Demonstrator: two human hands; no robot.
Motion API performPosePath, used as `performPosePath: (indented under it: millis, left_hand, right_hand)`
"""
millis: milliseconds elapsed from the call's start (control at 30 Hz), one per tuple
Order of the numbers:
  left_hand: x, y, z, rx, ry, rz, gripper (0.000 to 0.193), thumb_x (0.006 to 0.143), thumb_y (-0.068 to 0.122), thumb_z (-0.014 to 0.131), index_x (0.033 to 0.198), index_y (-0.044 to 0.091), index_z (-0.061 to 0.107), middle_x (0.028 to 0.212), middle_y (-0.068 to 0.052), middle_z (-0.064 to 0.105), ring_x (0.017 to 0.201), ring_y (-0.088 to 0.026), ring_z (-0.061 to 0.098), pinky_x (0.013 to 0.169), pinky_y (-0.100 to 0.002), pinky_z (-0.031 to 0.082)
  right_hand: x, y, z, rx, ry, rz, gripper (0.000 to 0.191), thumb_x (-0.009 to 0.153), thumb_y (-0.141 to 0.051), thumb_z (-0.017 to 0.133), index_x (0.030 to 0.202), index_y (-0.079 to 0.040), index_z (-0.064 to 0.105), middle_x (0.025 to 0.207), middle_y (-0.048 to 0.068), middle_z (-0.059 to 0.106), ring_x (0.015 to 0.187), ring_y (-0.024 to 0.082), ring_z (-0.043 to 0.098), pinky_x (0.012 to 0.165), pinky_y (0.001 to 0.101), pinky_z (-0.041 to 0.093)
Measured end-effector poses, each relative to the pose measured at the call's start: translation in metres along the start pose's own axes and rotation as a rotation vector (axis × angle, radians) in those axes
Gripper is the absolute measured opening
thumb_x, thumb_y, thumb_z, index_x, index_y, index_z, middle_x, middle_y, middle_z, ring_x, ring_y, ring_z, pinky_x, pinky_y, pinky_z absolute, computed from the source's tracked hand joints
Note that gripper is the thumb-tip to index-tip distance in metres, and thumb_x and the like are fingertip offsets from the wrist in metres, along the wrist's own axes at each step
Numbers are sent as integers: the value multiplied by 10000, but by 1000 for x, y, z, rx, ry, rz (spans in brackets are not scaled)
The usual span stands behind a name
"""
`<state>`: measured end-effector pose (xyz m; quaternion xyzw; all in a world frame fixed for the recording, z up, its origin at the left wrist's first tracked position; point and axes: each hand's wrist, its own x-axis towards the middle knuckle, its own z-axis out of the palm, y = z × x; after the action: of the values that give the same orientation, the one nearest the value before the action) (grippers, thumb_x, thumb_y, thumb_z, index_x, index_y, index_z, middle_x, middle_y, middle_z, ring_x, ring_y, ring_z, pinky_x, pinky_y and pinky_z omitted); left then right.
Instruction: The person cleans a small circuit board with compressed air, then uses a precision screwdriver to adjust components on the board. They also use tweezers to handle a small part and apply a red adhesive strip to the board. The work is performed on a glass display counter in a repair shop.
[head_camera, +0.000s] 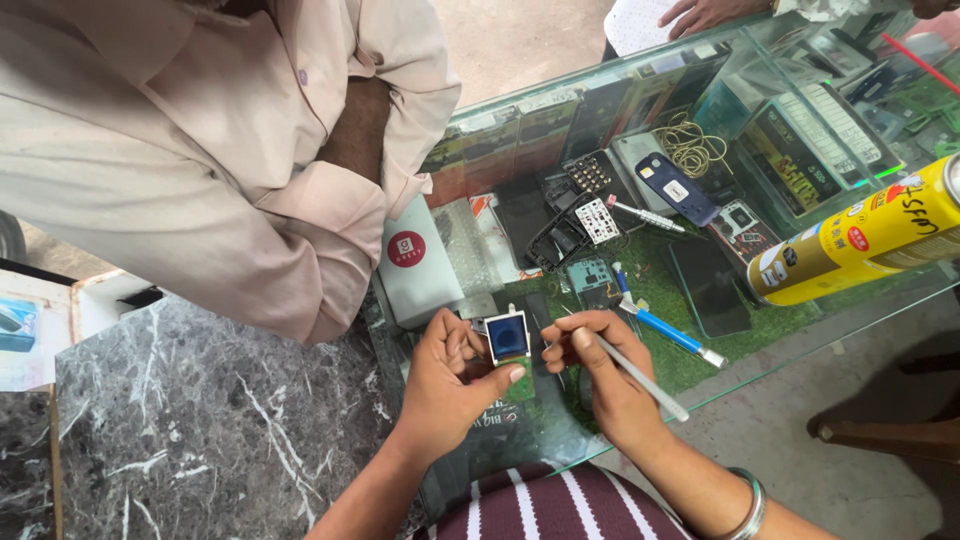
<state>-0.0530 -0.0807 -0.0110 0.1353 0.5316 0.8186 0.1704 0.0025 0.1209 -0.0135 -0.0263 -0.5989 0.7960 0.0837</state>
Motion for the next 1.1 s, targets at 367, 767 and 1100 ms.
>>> performPosePath:
  millis: [367, 767, 1100]
  left_hand:
    - [2, 2, 2, 6, 0, -16, 517, 809, -143, 752, 930, 132, 331, 944, -63, 632, 930, -111, 686, 722, -248, 570]
    - [1, 0, 0, -38, -16, 0, 523, 821, -152, 735, 932, 134, 312, 955, -43, 596, 937, -87, 650, 735, -245, 558]
    - [2, 4, 1, -25, 11, -51, 529, 791, -153, 732, 936, 140, 315, 921, -24, 545, 936, -101, 671, 710, -252, 552]
  right_hand:
    - [1, 0, 1, -22, 2, 49, 140, 969, -21, 630, 1108, -16, 615, 1157, 130, 691, 930, 161, 674, 818, 327, 562]
    - [-1, 3, -1, -84, 19, 55, 102, 966, -23, 644, 1068, -29, 645, 1108, 99, 697, 812, 122, 611, 723, 277, 520]
    - [-1, 4, 3, -90, 15, -1, 108, 957, -12, 653, 1059, -33, 625, 1130, 83, 672, 883, 122, 643, 797, 281, 549]
